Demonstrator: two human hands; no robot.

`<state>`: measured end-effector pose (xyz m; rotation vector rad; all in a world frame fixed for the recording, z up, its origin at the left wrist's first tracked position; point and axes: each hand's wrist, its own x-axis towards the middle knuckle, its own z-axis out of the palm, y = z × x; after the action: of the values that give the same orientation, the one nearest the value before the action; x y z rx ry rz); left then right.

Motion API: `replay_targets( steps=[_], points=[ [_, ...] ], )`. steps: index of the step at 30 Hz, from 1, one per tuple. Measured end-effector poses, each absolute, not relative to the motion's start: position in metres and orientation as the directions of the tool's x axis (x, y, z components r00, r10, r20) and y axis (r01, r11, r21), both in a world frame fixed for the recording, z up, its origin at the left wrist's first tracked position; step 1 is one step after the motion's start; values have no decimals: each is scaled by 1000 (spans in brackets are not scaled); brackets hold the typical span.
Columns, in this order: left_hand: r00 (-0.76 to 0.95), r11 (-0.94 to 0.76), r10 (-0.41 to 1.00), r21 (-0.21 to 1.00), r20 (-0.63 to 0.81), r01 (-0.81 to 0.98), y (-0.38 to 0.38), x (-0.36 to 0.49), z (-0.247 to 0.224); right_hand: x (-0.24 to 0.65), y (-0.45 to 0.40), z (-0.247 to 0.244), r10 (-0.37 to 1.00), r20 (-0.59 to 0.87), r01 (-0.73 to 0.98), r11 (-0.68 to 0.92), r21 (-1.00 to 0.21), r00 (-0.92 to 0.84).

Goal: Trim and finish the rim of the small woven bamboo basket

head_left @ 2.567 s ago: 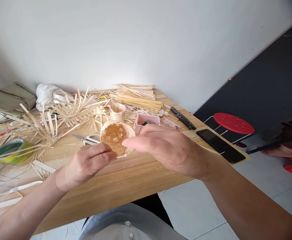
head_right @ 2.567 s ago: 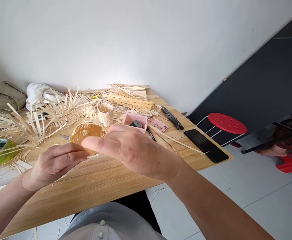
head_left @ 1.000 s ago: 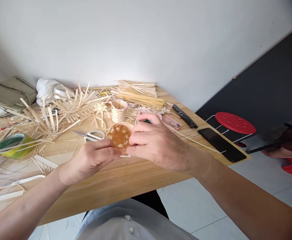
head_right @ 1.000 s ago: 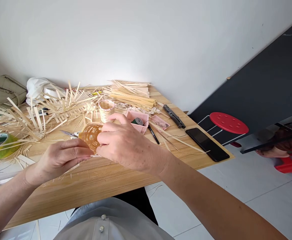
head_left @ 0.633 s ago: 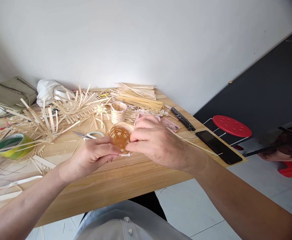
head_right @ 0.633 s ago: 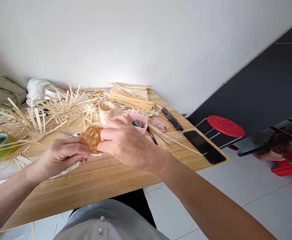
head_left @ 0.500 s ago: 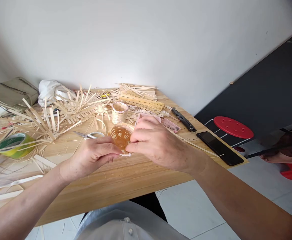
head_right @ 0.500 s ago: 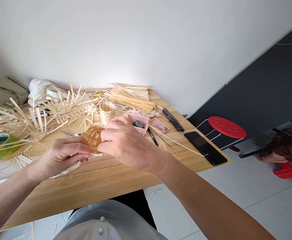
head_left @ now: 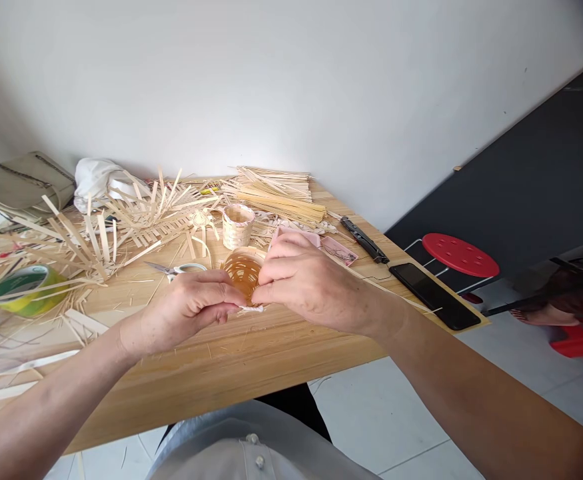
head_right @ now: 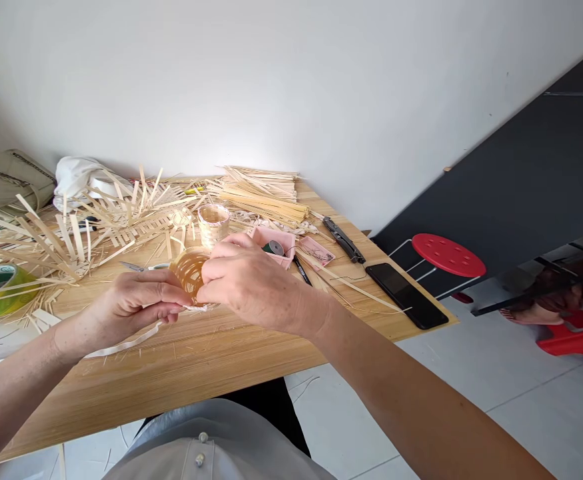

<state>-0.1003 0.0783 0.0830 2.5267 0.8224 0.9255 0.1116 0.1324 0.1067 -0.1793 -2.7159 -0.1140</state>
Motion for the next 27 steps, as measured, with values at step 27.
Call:
replay_targets(
  steps=[27],
  points=[
    [673,-826,551,435,492,358,80,-94,79,103,141,108,17,277,1,998,-58,-961]
  ],
)
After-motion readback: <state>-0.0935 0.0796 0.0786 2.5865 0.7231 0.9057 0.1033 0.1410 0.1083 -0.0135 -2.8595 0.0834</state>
